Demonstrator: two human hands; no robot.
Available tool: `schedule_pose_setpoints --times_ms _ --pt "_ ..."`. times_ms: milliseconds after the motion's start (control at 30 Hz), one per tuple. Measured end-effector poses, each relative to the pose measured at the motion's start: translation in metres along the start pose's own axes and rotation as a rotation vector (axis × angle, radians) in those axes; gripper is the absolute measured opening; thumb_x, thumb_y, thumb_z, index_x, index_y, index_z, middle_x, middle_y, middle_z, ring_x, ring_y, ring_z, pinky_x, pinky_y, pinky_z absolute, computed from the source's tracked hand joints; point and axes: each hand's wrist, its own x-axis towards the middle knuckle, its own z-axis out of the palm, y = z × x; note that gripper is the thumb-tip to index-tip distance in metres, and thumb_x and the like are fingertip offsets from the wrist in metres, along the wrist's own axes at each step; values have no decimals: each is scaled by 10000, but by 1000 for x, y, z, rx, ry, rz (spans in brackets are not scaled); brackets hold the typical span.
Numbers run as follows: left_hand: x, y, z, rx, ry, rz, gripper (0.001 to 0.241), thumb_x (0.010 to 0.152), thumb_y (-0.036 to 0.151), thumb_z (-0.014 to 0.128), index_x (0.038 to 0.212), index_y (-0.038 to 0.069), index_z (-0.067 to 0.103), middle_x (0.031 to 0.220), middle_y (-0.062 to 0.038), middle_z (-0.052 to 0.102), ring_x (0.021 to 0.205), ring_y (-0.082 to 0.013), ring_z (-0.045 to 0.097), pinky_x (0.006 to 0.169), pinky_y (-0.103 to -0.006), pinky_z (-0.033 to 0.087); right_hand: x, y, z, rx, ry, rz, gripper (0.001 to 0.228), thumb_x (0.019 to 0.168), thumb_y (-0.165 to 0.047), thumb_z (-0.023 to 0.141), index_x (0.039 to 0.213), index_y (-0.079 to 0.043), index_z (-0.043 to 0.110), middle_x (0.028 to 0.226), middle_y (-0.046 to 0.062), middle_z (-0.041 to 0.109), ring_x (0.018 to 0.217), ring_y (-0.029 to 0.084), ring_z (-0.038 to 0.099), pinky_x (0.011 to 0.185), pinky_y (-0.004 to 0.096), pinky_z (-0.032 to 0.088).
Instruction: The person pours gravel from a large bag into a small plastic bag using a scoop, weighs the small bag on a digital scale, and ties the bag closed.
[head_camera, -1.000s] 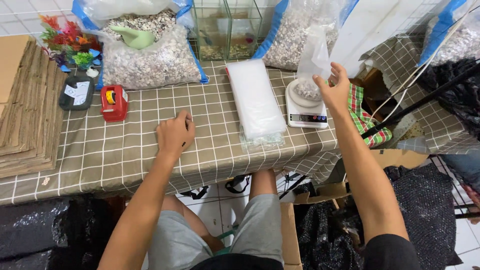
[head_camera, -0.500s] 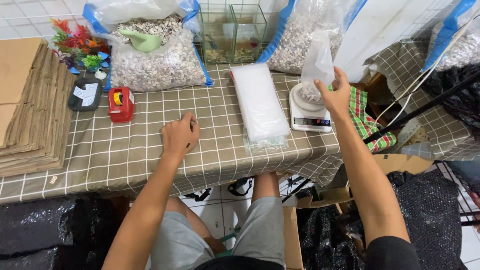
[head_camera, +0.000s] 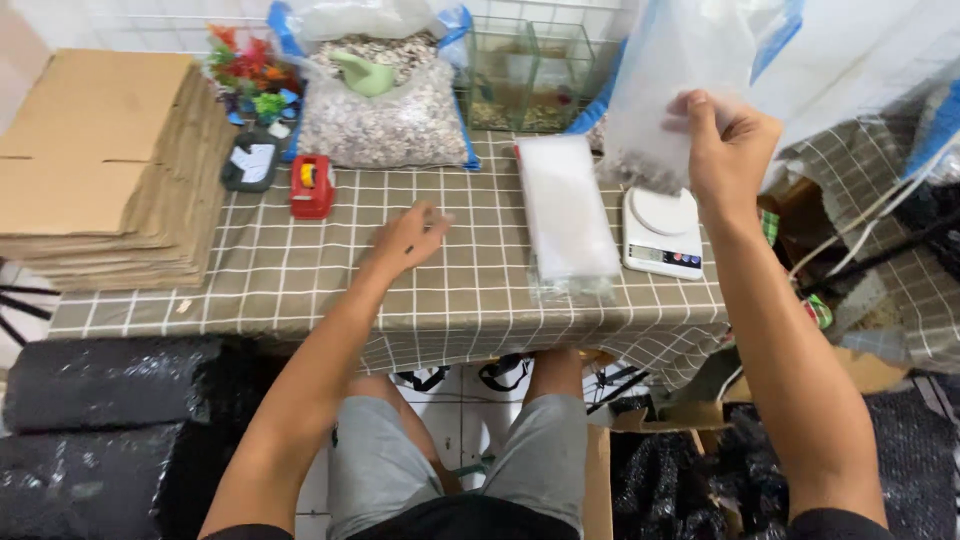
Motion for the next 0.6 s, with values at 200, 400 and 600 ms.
schedule_pose_setpoints --times_ms 200,400,600 --pt "-10 16 32 -742 45 679 878 915 517 746 1599 144 342 1452 -333 503 1344 -477 519 1067 -606 475 -40 -100 64 97 -67 53 137 1062 -64 690 968 -46 788 801 81 707 757 108 631 652 303 592" --pt "-41 33 22 -1157 -222 569 404 816 74 826 1172 -41 672 979 -197 746 812 -277 764 584 -342 678 -52 -87 122 293 -139 176 158 1042 -122 678 955 -18 759 777 146 727 637 220 738 530 349 639" --pt "-45 25 15 -1265 -112 342 259 795 19 798 983 -94 658 781 -229 723 608 -292 745 512 -345 660 -47 -14 150 230 -133 269 163 1036 -230 708 943 -123 788 736 -27 690 642 31 586 530 234 570"
